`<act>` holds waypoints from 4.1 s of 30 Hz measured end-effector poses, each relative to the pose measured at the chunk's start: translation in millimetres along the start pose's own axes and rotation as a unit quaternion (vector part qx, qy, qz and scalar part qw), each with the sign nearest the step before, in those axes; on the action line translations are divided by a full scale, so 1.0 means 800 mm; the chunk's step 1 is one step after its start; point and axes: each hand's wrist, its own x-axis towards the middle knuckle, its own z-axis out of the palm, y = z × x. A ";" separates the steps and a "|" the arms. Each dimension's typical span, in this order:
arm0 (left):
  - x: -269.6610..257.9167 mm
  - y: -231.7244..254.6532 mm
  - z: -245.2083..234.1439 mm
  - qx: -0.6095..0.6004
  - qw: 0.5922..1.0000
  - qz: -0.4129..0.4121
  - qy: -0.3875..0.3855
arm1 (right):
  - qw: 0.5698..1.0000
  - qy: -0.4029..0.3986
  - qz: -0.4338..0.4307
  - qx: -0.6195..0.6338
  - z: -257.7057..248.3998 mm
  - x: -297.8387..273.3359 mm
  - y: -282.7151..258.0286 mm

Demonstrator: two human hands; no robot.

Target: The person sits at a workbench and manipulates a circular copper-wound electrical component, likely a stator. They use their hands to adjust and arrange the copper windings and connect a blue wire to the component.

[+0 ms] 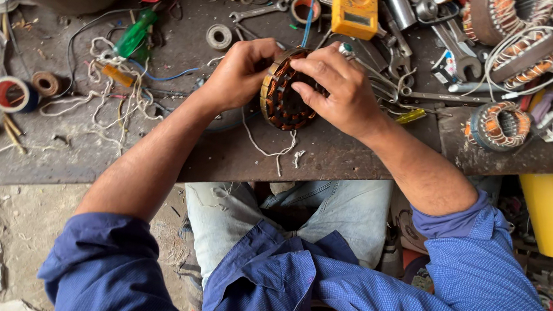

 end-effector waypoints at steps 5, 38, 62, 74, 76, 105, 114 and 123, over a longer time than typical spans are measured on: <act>-0.004 0.009 0.003 -0.034 0.999 -0.010 -0.002 | 0.999 -0.001 0.019 0.036 0.002 0.001 0.002; 0.000 0.016 0.003 0.064 0.994 0.092 0.012 | 0.986 -0.014 0.047 0.158 0.001 -0.006 0.005; -0.001 0.018 0.002 0.026 0.998 0.058 0.003 | 0.875 -0.070 0.220 0.425 -0.002 -0.015 0.017; -0.003 0.022 0.005 0.040 0.998 0.037 0.016 | 0.906 0.034 0.190 0.376 0.003 -0.017 0.033; -0.004 0.021 0.004 0.039 0.999 0.034 0.010 | 0.930 0.097 0.157 0.319 0.004 -0.012 0.038; -0.004 0.002 0.018 -0.018 1.000 -0.009 -0.015 | 0.916 0.039 0.194 0.349 0.004 -0.011 0.007; -0.003 0.029 0.009 0.232 0.967 0.014 0.106 | 0.978 0.009 0.126 0.165 -0.005 0.000 0.003; -0.003 0.035 0.012 0.298 0.942 0.034 0.149 | 0.988 0.038 0.120 0.092 0.004 -0.008 0.000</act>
